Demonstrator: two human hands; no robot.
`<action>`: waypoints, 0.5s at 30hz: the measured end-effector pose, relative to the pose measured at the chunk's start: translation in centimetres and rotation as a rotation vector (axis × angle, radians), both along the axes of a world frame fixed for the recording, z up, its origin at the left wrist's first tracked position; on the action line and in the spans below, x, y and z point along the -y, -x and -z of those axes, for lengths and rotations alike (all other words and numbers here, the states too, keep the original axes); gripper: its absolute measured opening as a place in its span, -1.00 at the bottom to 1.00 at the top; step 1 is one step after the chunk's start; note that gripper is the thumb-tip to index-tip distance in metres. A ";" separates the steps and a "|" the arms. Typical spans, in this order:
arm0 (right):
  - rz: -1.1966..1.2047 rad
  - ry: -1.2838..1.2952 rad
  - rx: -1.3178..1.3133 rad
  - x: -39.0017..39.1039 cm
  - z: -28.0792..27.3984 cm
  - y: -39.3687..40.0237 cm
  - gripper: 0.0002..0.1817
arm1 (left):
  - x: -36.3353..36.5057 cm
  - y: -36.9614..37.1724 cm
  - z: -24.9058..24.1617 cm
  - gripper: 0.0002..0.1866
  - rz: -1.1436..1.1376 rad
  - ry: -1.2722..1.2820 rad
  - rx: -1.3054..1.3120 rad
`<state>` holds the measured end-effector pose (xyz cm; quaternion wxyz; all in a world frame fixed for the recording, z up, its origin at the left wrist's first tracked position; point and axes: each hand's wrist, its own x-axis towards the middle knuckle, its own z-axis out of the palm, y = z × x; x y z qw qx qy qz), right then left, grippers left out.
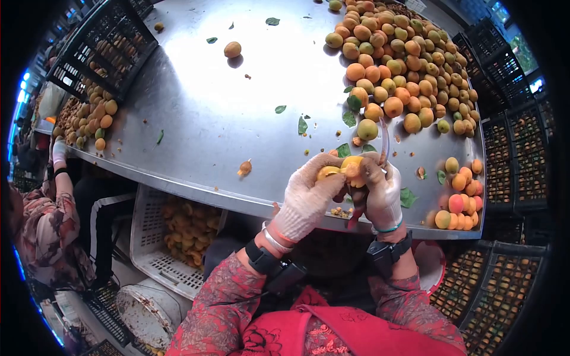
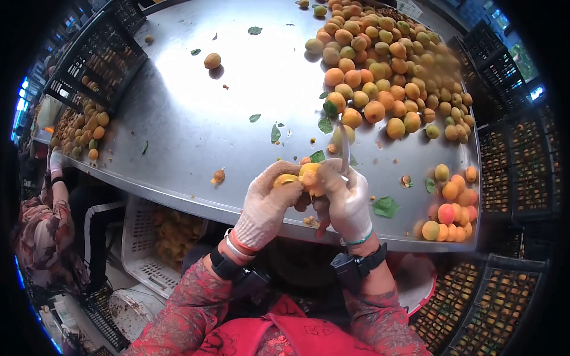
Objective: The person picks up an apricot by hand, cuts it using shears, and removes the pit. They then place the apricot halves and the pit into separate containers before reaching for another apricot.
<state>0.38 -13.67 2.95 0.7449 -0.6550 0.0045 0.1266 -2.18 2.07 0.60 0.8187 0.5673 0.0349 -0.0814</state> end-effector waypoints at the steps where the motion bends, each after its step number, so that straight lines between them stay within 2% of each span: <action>1: 0.001 0.000 0.000 0.1 0.2 -0.1 -0.61 | 0.0 0.0 0.1 -0.74 -0.010 0.198 -0.057; 2: -0.027 -0.146 -0.036 0.3 0.3 -0.4 -0.59 | 0.0 -0.1 0.3 -0.75 -0.021 0.396 -0.113; 3: -0.056 -0.291 -0.068 0.4 0.2 -0.5 -0.57 | -0.2 -0.2 0.7 -0.75 -0.025 0.411 -0.118; 4: -0.058 -0.289 -0.058 0.0 0.1 -0.5 -0.57 | -0.1 -0.3 0.6 -0.75 -0.024 0.412 -0.107; 6: 0.132 -0.054 -0.026 -1.3 -0.2 -0.1 -0.63 | -0.1 -0.2 0.0 -0.72 -0.078 0.259 -0.108; 7: 0.099 -0.040 -0.013 -1.3 -0.7 0.1 -0.64 | -0.3 -0.2 -0.3 -0.63 -0.024 0.107 -0.047; 12: 0.117 0.056 0.053 -1.7 -0.3 0.7 -0.69 | 0.2 0.1 -0.4 -0.49 -0.001 0.112 0.025; 14: 0.143 0.166 0.321 -2.1 1.0 0.9 -0.71 | 0.7 0.3 -0.1 -0.55 -0.049 0.029 0.021; 15: 0.164 0.134 0.370 -2.4 1.2 0.9 -0.75 | 0.8 0.4 -0.1 -0.56 -0.055 0.083 0.048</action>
